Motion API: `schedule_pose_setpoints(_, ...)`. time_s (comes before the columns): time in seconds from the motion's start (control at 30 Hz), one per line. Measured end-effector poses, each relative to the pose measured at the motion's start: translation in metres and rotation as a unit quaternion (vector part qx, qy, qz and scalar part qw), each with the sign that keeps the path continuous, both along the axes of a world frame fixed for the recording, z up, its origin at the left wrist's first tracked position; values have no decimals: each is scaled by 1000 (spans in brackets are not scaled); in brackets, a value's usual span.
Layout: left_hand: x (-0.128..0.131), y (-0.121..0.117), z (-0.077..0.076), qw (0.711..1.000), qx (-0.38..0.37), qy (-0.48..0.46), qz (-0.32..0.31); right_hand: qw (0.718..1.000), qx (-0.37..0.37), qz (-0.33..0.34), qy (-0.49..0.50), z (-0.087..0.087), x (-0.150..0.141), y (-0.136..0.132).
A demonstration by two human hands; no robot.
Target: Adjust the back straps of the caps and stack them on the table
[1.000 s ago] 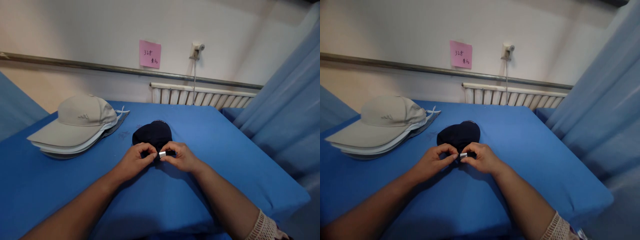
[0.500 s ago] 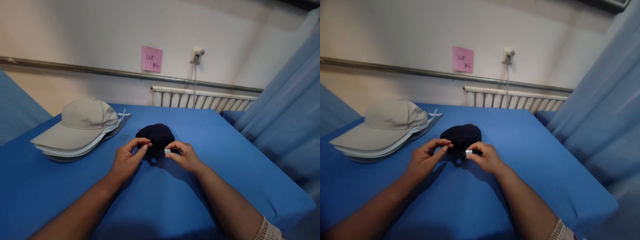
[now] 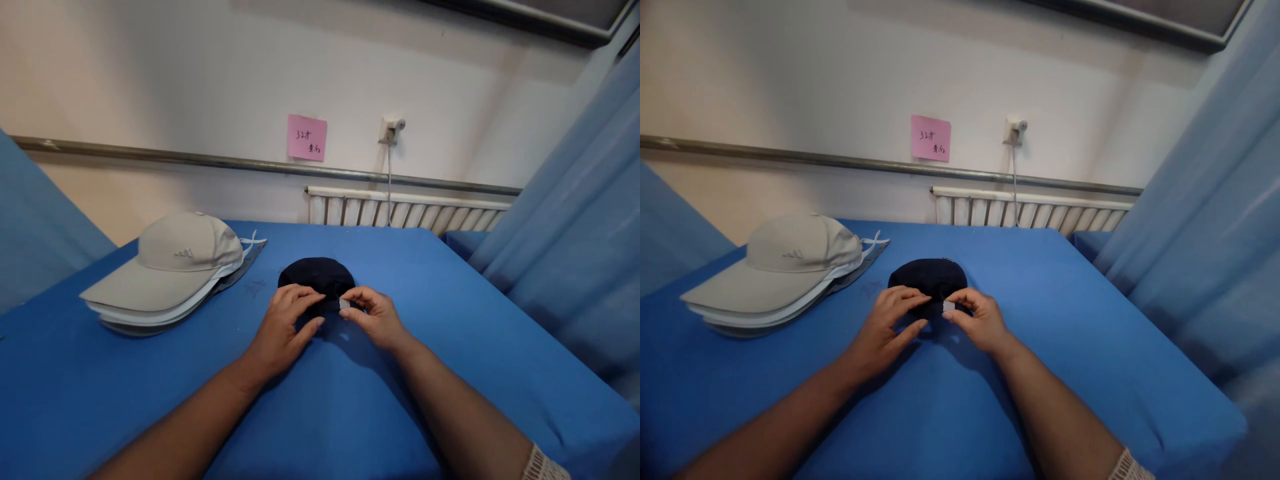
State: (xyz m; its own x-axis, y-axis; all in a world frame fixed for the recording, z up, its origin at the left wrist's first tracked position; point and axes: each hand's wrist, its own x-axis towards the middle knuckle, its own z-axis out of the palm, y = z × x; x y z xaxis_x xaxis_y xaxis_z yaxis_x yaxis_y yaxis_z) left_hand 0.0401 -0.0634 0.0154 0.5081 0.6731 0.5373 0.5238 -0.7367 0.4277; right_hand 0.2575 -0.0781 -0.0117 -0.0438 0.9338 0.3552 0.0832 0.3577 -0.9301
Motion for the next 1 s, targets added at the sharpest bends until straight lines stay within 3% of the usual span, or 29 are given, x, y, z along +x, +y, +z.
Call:
schedule_pose_setpoints(0.27,5,-2,2,997,-65,-45,-2,994,51,18,-100,3,-6,-6)
schedule_pose_setpoints(0.47,6,-7,7,997,-64,-36,-6,989,75,18,-124,6,-8,-7)
schedule_pose_setpoints(0.83,11,-11,4,986,140,90,16,991,70,4,-117,-3,-15,-3)
schedule_pose_setpoints(1.0,12,-10,5,977,180,110,-9,996,36,21,-83,-6,-19,-1)
